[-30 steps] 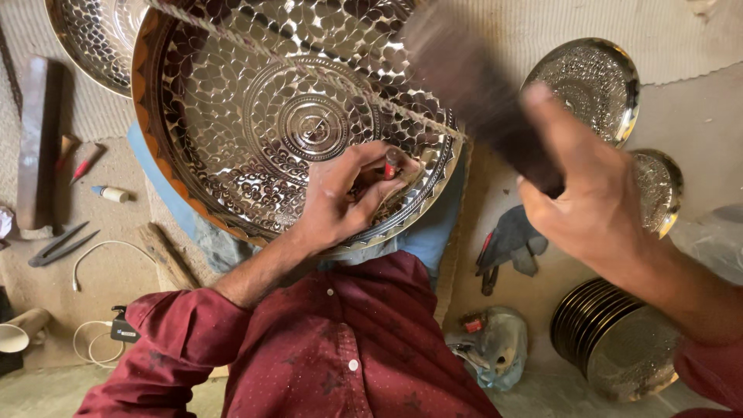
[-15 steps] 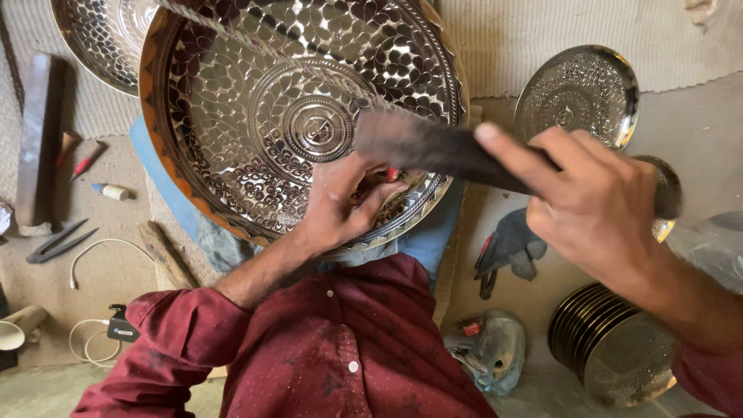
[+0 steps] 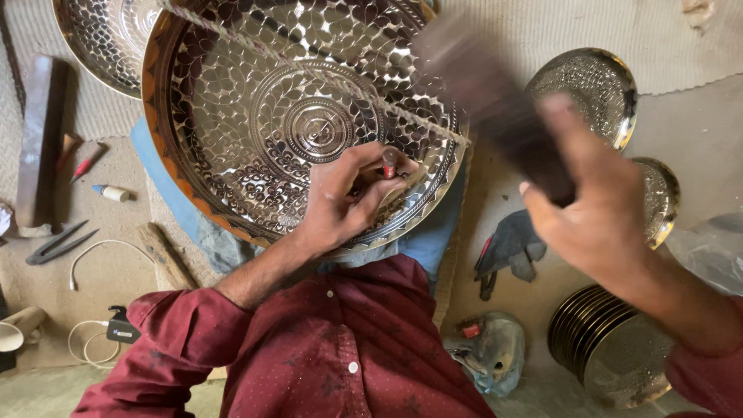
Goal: The person sits cross-legged with a large decorative brass tray on their lap, holding a small red-tipped punch against the tray's surface with one hand and striking it with a wooden mallet in the other. They repeatedly reposition the punch around the tray's embossed pattern, working the design across the metal surface.
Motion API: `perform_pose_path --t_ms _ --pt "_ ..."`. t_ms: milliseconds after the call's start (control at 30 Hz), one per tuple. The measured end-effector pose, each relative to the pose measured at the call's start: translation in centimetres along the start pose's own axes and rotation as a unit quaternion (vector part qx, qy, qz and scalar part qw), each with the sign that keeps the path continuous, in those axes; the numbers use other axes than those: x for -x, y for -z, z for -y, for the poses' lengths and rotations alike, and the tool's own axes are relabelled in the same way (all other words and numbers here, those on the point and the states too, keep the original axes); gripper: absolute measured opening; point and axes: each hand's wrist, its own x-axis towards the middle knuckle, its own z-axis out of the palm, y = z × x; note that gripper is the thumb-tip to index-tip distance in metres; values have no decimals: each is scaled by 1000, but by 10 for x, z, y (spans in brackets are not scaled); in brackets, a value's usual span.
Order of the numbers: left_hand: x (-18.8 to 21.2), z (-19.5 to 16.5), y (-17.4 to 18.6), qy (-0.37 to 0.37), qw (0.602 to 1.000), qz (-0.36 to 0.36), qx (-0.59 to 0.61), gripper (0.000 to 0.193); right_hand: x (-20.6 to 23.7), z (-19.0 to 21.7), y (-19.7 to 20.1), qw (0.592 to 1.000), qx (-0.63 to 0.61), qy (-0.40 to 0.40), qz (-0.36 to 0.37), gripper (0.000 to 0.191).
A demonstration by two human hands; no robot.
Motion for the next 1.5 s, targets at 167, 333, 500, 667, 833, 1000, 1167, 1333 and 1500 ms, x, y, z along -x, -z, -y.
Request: perform_pose_path --t_ms 167,333,500,667,833,1000,1167,1333,1500 --pt "-3 7 -3 98 995 -11 21 34 -8 0 -1 969 217 36 114 84" --pt "-9 2 10 39 997 -9 71 36 -4 -2 -8 966 244 79 47 75" --pt "-13 0 17 -14 997 59 -54 31 -1 -3 -8 963 237 129 -11 77" --pt "-16 11 12 -13 995 24 -92 40 -1 -6 -4 956 264 132 -9 83" --pt "-15 9 16 -42 994 70 -68 34 1 -9 -1 974 178 131 -59 92" --pt "-17 1 16 -13 997 50 -48 38 -1 -1 -10 994 -67 70 -54 88" --pt "-18 2 16 0 996 69 -56 32 -14 5 -15 985 140 101 17 79" --pt "-17 5 16 -11 996 70 -58 33 -12 14 -13 977 196 83 16 80" --pt "-17 4 18 -3 996 73 -56 33 -8 11 -10 986 156 56 23 81"
